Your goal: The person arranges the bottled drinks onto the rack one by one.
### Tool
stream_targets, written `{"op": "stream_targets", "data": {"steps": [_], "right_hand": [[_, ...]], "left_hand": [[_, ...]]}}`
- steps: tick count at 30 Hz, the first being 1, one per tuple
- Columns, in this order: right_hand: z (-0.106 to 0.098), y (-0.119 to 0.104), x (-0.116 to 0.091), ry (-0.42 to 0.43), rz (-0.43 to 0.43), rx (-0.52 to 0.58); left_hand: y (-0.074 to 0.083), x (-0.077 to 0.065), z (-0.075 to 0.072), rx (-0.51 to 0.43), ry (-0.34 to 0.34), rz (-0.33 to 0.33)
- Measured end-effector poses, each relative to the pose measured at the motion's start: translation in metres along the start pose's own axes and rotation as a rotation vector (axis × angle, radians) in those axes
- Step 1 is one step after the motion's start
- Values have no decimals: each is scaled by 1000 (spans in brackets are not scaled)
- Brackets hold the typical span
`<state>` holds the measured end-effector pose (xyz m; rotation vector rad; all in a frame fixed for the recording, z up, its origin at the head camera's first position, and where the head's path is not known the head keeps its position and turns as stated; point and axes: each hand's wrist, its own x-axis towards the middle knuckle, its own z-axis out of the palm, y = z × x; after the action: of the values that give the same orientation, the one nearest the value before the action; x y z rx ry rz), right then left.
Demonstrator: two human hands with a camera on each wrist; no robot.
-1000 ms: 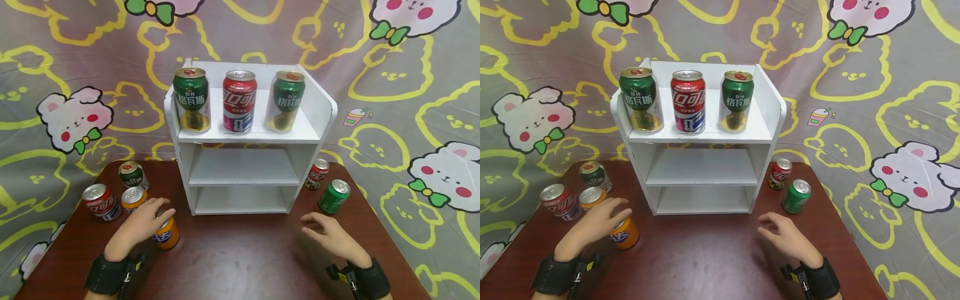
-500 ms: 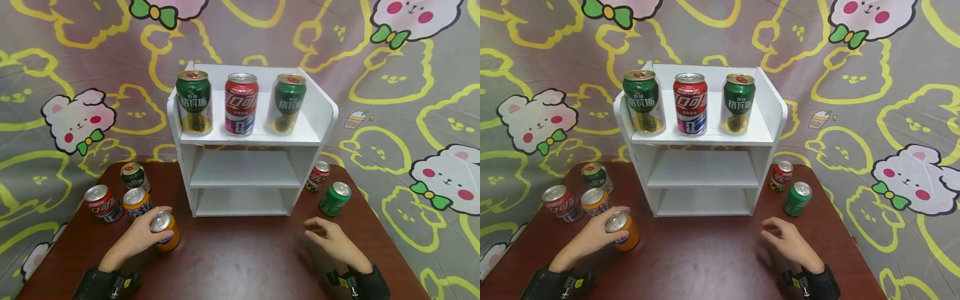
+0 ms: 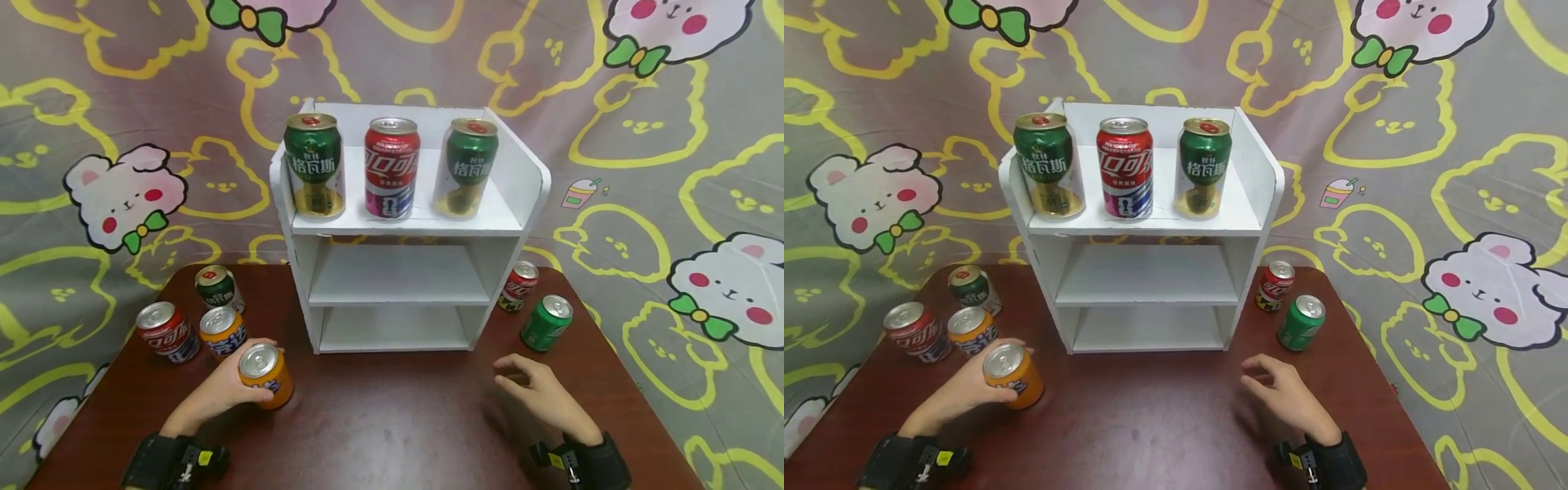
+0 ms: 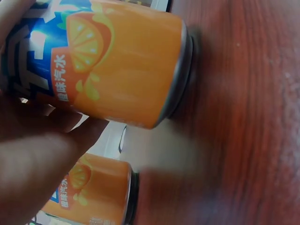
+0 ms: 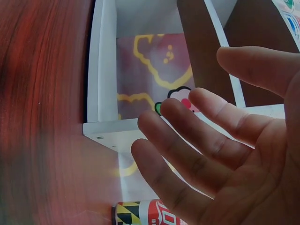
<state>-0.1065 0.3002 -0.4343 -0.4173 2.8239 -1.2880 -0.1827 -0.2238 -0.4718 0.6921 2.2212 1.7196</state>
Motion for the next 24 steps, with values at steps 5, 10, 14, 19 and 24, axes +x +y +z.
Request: {"op": "stream_targets", "data": {"steps": [5, 10, 14, 19, 24], "right_hand": [[-1, -1, 1, 12, -5, -13], [-2, -1, 1, 24, -10, -18], [-1, -2, 0, 36, -6, -16], [-2, -2, -1, 53, -4, -24], [-3, 0, -2, 57, 7, -27]], "left_hand": [[1, 1, 1, 44, 39, -2], [1, 2, 6, 113, 99, 15], [5, 4, 11, 147, 124, 53], [24, 9, 24, 170, 119, 116], [70, 13, 43, 213, 119, 128]]}}
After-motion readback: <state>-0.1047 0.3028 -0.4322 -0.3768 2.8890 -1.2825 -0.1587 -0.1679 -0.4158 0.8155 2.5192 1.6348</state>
